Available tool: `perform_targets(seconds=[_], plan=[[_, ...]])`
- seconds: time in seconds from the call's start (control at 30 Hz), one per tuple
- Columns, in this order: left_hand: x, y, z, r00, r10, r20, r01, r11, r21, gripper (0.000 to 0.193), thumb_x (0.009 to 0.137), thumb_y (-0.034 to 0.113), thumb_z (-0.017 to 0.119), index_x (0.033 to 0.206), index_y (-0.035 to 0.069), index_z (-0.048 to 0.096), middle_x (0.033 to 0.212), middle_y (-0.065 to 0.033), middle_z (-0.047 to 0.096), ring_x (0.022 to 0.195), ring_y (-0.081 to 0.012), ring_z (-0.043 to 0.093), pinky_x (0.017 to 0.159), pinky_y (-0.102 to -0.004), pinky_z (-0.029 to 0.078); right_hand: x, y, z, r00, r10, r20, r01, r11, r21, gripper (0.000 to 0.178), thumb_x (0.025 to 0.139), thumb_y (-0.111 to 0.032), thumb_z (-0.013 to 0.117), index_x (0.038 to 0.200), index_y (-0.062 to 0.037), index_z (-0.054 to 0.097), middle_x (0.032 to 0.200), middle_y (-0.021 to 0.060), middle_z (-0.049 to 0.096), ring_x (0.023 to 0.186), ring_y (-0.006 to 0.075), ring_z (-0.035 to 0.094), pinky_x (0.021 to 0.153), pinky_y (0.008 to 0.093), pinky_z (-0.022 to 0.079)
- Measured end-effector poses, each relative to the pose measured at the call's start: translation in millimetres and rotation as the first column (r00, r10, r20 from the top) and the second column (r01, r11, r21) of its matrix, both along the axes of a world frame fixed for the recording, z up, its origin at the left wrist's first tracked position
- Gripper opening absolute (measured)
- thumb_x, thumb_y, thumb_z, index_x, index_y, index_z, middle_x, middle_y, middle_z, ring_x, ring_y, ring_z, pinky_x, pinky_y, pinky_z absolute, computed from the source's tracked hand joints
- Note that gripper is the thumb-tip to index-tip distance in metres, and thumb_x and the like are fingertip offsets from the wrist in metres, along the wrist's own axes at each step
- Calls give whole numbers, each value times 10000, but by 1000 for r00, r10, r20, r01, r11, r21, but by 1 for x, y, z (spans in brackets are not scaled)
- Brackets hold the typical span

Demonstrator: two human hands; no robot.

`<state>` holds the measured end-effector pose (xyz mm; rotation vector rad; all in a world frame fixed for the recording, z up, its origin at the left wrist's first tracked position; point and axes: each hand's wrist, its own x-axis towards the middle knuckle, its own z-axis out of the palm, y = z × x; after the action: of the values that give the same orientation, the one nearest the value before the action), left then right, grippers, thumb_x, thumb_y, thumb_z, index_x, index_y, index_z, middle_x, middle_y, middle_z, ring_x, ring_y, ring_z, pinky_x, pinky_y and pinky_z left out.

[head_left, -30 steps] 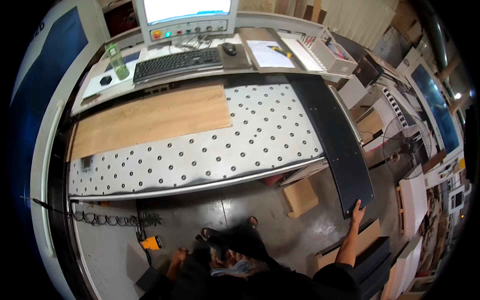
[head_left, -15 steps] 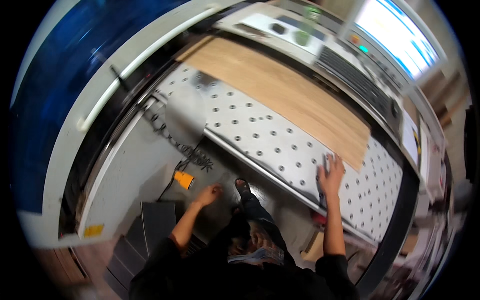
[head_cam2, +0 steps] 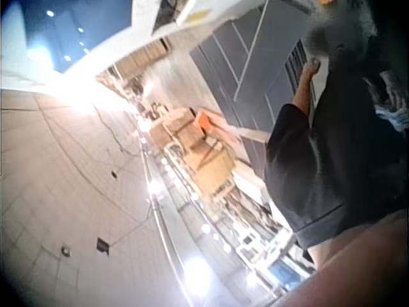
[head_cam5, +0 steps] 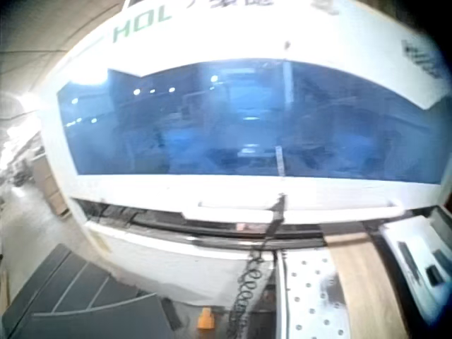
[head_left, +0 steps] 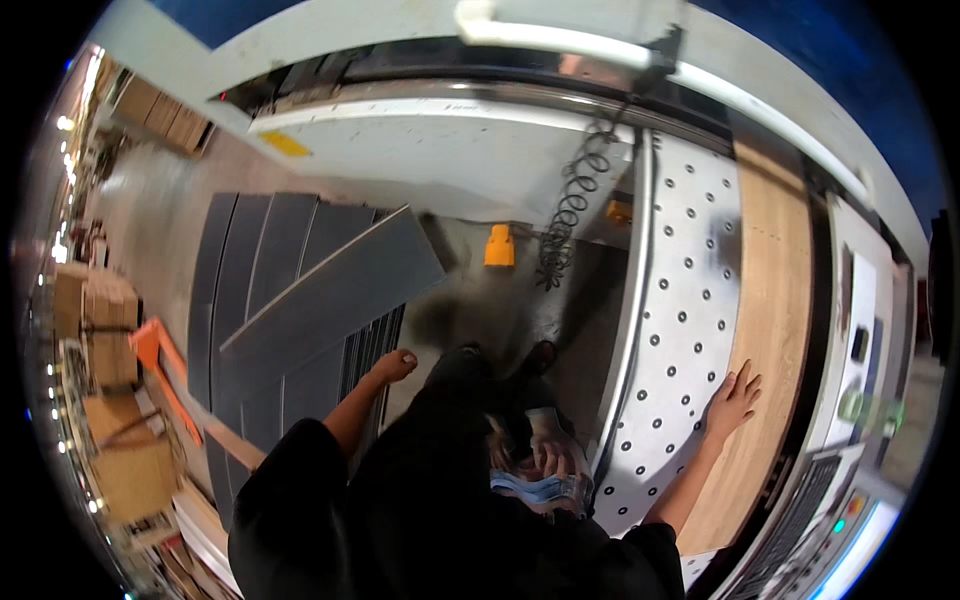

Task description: The person places black and white panels onto a machine bed, uses a small hand tool to manipulate the edges, and marks a cardboard box with a pen.

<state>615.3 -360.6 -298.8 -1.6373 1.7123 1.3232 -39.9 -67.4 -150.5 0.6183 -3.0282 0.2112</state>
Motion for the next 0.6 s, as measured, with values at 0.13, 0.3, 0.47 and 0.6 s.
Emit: perform_targets(seconds=[0.13,0.3,0.47,0.6], plan=[[30,71,-18,991,112,71,-120,984,131,426,912,371,592,1183,57,688,1140,-209,704,1068,-384,662,904,-474,514,-46,-38,-5,998,52,21,-53,997,50,525,1045,-517,360,1554,-392,321,1641,154,241,1500,425,214,1100,737,207],[68,94,-72,937,344,-57,-339,937,87,419,921,350,597,1161,22,697,1089,-238,709,1030,-355,681,875,-442,522,-41,-87,1,985,168,-46,-174,955,-241,448,1015,-287,501,1434,-130,522,1516,221,417,1367,425,438,1110,587,344],[128,68,-82,903,413,-121,-390,904,175,374,955,325,581,1169,35,682,941,-139,738,773,-225,692,680,-350,542,157,-295,14,782,520,-344,-622,611,-490,203,914,-24,522,1024,31,684,1100,176,701,1086,369,631,969,453,468],[179,18,-76,730,680,-67,-634,710,306,321,988,302,572,1171,51,653,898,-87,733,701,-147,660,614,-300,526,329,-440,-86,581,771,263,-581,618,-529,263,866,-70,600,1104,-14,699,1080,184,690,1023,367,641,924,421,497]])
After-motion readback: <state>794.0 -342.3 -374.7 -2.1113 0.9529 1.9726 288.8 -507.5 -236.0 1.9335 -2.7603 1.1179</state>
